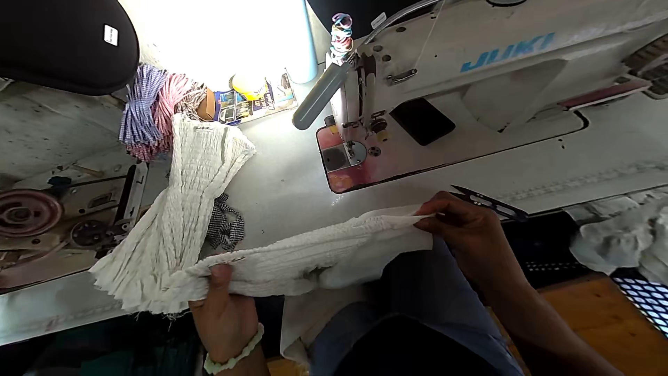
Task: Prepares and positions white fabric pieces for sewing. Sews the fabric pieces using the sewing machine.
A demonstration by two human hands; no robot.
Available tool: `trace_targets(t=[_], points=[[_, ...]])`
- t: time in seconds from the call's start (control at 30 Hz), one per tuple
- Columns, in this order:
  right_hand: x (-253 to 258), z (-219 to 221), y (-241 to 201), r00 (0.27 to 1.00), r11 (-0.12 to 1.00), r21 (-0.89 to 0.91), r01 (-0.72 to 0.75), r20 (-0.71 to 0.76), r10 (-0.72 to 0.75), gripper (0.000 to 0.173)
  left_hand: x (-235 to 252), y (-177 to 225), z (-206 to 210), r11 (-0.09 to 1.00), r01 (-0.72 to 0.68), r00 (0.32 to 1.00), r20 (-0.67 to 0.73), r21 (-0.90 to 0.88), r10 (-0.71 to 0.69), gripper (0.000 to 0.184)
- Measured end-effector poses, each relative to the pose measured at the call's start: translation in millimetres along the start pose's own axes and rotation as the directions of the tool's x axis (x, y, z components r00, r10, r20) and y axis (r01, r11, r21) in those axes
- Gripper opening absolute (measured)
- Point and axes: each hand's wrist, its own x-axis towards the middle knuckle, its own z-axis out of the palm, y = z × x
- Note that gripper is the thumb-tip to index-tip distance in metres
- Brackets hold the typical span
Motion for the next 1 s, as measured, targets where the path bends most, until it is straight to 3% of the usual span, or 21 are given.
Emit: trace_targets(t=[0.07,0.17,0.23,0.27,0.33,0.4,0.43,0.53,0.6,0.67,0.8,1.0], points=[[1.8,-5.0,4.8,1.0,0.999,0.02,0.028,-0.003,-0.027,0.005,3.0,0.3,-1.8,0.999,0.014,0.999,-0.043,-0.05,-0.016,0.007],[6.4,-7.4,6.9,0.999,0.982,0.185,-0.032,0.022,0.029,0.005,5.0,-3.2,-0.9,0.994,0.068,0.991,-0.107,-0.08,-0.077,0.021],[8.3,-4.7,5.6,0.995,0.957,0.28,-0.075,0.083,0.054,0.007,5.1,-5.1,-0.4,0.992,0.108,0.99,-0.085,-0.063,-0.113,0.02],[8.5,-1.6,4.0,0.991,0.956,0.28,-0.085,0.126,0.052,0.007,4.3,-5.4,2.3,0.993,0.12,0.991,-0.066,0.004,-0.12,0.017],[7.1,8.8,-0.4,0.981,0.982,0.183,-0.036,0.195,0.0,0.004,0.2,-5.9,15.3,0.942,0.096,0.995,0.0,0.322,-0.101,0.012],[6.3,20.0,-6.5,0.975,0.997,0.068,0.039,0.215,-0.052,0.007,-3.7,-12.7,28.0,0.718,-0.094,0.986,0.165,0.69,-0.03,0.039],[7.0,24.4,-8.7,0.973,0.997,0.033,0.07,0.217,-0.075,0.01,-4.3,-18.4,31.8,0.599,-0.256,0.951,0.309,0.758,0.015,0.052],[11.9,32.5,-12.8,0.963,0.99,-0.023,0.142,0.234,-0.133,0.014,-1.6,-33.3,47.3,0.421,-0.664,0.714,0.691,0.617,0.112,0.053],[13.1,32.0,-13.4,0.956,0.983,-0.049,0.175,0.248,-0.158,0.015,1.6,-38.0,60.7,0.447,-0.747,0.597,0.793,0.493,0.122,0.041],[14.8,27.4,-11.6,0.95,0.973,-0.09,0.212,0.252,-0.184,0.017,11.6,-43.6,65.7,0.559,-0.71,0.56,0.824,0.428,0.081,0.027],[16.8,15.1,-5.4,0.942,0.939,-0.18,0.293,0.222,-0.252,0.016,22.3,-50.0,63.5,0.718,-0.602,0.581,0.809,0.349,0.093,0.019],[23.2,16.2,1.2,0.942,0.928,-0.205,0.311,0.197,-0.272,0.019,13.1,-52.8,68.7,0.738,-0.551,0.656,0.749,0.39,0.094,0.019]])
